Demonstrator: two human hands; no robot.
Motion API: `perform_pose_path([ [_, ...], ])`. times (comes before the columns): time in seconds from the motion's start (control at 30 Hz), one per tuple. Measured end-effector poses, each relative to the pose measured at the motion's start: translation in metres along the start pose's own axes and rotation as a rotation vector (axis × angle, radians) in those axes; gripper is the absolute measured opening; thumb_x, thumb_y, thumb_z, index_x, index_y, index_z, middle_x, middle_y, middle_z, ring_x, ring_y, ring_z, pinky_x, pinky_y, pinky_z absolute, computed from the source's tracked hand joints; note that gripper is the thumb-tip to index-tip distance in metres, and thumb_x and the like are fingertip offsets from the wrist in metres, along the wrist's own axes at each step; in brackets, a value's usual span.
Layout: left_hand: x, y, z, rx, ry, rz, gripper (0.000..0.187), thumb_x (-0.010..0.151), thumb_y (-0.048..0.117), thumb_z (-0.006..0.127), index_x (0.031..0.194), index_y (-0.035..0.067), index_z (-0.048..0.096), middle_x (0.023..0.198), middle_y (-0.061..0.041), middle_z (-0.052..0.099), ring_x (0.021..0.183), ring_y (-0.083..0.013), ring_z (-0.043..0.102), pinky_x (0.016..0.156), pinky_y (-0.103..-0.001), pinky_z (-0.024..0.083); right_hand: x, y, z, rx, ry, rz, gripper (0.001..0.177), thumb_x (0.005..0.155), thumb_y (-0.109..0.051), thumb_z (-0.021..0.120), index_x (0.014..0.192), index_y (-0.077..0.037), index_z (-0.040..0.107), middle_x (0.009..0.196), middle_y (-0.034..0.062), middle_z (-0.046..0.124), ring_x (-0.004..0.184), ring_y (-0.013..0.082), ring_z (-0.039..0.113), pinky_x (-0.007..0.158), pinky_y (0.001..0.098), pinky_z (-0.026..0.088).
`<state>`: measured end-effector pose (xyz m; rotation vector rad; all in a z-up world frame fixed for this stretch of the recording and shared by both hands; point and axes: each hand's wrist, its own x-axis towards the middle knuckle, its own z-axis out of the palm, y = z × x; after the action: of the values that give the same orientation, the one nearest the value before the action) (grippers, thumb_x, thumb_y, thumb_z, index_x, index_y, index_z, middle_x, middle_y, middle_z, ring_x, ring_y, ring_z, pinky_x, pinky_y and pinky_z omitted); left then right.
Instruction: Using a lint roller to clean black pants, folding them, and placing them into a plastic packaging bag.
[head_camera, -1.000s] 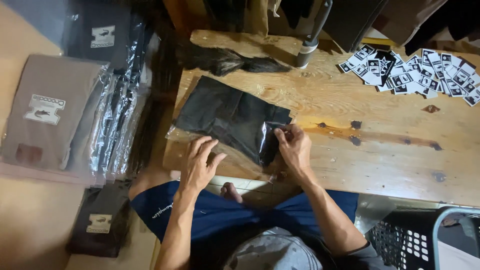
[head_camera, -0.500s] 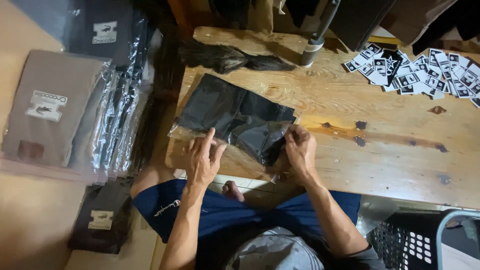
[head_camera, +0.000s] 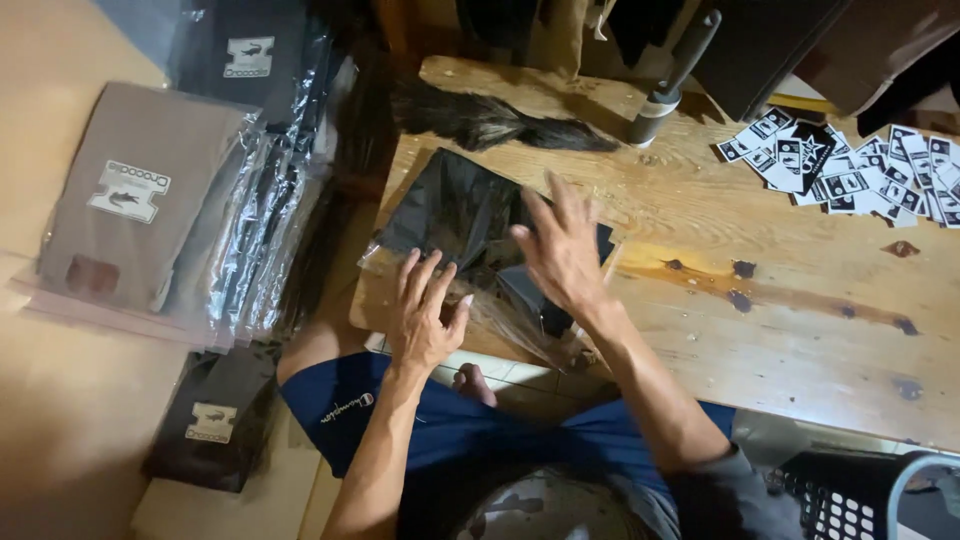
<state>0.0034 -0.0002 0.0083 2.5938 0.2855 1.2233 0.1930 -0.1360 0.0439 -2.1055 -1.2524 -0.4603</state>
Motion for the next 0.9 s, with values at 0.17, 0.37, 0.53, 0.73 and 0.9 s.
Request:
perform_pose_path([
  [0.17,-0.005,-0.001,0.002,-0.028,0.028,-0.022,0.035,0.086,0.028,0.077,0.11,0.003,0.072,0.128,-0.017,0.065,0.127,-0.0405,0.059,0.108,-0.052,0.045,0.044,-0.01,0.056,0.053,-0.459,0.122,0.063,0.109,-0.054,0.038,0.159,-0.016,0.038,0.166,0.0253,0.023,0.151,0.0487,0.024,0.113,0.0823,0.008],
  [0.37,-0.006,-0.004,0.007,-0.055,0.068,-0.045,0.032,0.083,0.025,0.078,0.104,0.002,0.071,0.122,-0.017,0.065,0.12,-0.0417,0.062,0.103,-0.053,0.05,0.039,-0.031,0.073,-0.246,-0.519,0.045,0.076,0.098,-0.077,0.027,0.158,-0.032,0.041,0.167,0.0175,0.03,0.152,0.0434,0.027,0.11,0.0842,0.01],
  [0.53,-0.006,0.001,0.006,-0.058,0.074,-0.044,0.031,0.082,0.024,0.079,0.101,0.001,0.07,0.12,-0.018,0.064,0.117,-0.0412,0.063,0.1,-0.053,0.053,0.035,-0.029,0.074,-0.248,-0.506,0.05,0.074,0.098,-0.076,0.031,0.157,-0.033,0.042,0.167,0.0165,0.03,0.152,0.0433,0.027,0.112,0.0821,0.013],
  [0.73,-0.008,0.029,0.019,-0.07,0.014,-0.067,0.033,0.084,0.027,0.077,0.103,0.002,0.07,0.124,-0.019,0.062,0.119,-0.0451,0.061,0.098,-0.055,0.052,0.02,0.005,0.055,-0.217,-0.454,-0.066,0.075,0.099,-0.076,0.03,0.158,-0.031,0.04,0.162,0.018,0.036,0.149,0.043,0.032,0.113,0.0792,0.015],
  [0.9,-0.005,0.091,0.043,-0.135,-0.108,-0.078,0.034,0.086,0.028,0.078,0.108,0.003,0.071,0.13,-0.024,0.058,0.124,-0.0513,0.056,0.095,-0.058,0.051,-0.002,0.066,0.021,-0.269,-0.534,-0.115,0.078,0.093,-0.081,0.03,0.157,-0.038,0.039,0.167,0.0128,0.031,0.151,0.0389,0.029,0.117,0.0737,0.016],
])
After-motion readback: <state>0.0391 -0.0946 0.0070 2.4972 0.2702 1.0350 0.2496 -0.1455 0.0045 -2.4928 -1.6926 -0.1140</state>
